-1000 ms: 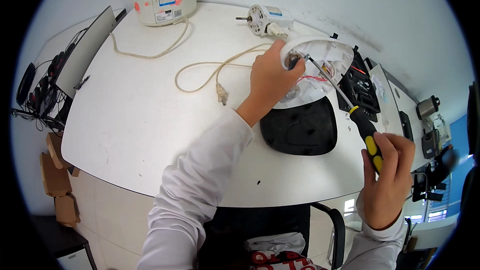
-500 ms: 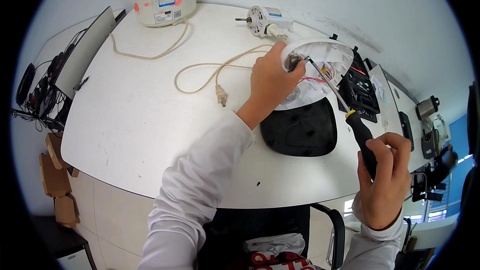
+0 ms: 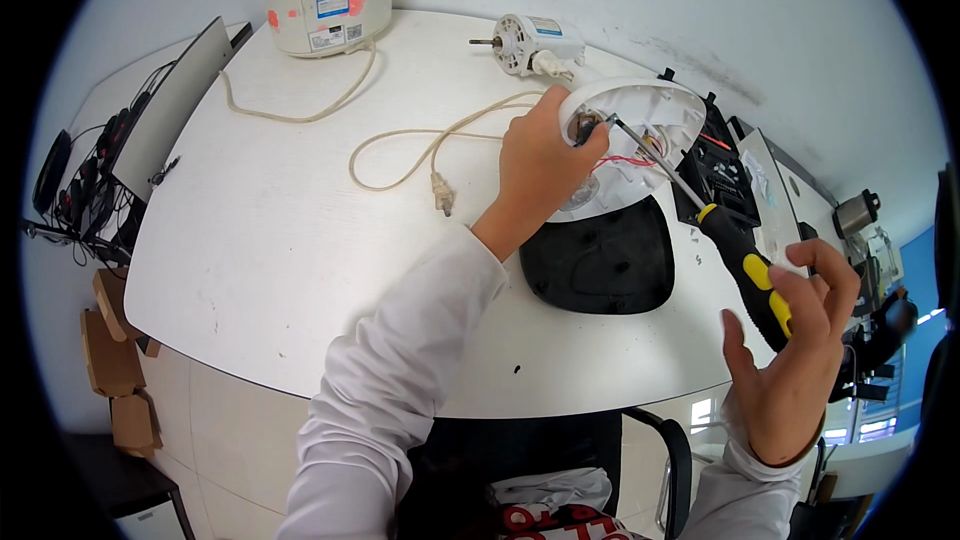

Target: The person uses a screwdriver to tighten screws on the internal components of a disassembled white appliance. They repeatedly pick up screws from the table and secure them into place on the device's housing.

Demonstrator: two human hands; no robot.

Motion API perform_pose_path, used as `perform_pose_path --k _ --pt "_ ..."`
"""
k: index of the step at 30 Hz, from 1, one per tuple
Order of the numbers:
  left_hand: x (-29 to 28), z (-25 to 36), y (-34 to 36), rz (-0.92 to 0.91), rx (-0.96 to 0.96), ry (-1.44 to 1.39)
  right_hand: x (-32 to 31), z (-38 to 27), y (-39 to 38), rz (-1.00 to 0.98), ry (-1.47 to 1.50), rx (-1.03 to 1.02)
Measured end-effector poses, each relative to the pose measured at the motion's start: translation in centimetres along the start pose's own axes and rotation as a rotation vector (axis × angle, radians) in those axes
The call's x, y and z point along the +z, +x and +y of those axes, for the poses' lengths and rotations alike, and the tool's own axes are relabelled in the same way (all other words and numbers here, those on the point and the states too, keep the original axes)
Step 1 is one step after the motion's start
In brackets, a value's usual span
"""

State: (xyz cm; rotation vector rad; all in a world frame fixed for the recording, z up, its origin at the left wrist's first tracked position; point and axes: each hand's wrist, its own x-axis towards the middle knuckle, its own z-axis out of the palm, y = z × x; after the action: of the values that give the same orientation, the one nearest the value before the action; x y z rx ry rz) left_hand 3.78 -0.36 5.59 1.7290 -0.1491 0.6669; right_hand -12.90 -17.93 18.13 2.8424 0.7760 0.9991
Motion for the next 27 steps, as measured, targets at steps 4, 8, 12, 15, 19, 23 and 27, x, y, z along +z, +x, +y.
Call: perform_pose_path --k 4,8,12,15,19,23,27 --pt "0.2 0.1 -0.1 0.0 0.002 -0.009 0.5 0.0 0.4 0.093 -0.016 -0.052" --pt "-0.2 0.1 0.0 -0.005 -0.026 -0.002 0.5 -0.6 0.8 0.072 -0.134 0.097" --pt "0.2 0.1 0.1 -0.001 0.001 -0.027 -0.1 0.4 0.4 -0.024 -0.203 0.094" --pt "0.0 0.1 0.1 0.001 0.002 -0.004 0.3 0.2 0.6 0.063 -0.034 -0.024" --pt "-0.1 -0.1 0.1 0.006 0.002 -0.001 0.4 0.1 0.1 0.01 -0.041 -0.086" --pt "-0.1 0.2 0.0 0.009 -0.01 -0.019 1.0 -0.2 0.9 0.197 -0.113 -0.038" --pt "-0.1 0.2 0.0 0.005 -0.003 -0.024 0.3 -0.8 1.0 0.108 -0.142 -0.044"
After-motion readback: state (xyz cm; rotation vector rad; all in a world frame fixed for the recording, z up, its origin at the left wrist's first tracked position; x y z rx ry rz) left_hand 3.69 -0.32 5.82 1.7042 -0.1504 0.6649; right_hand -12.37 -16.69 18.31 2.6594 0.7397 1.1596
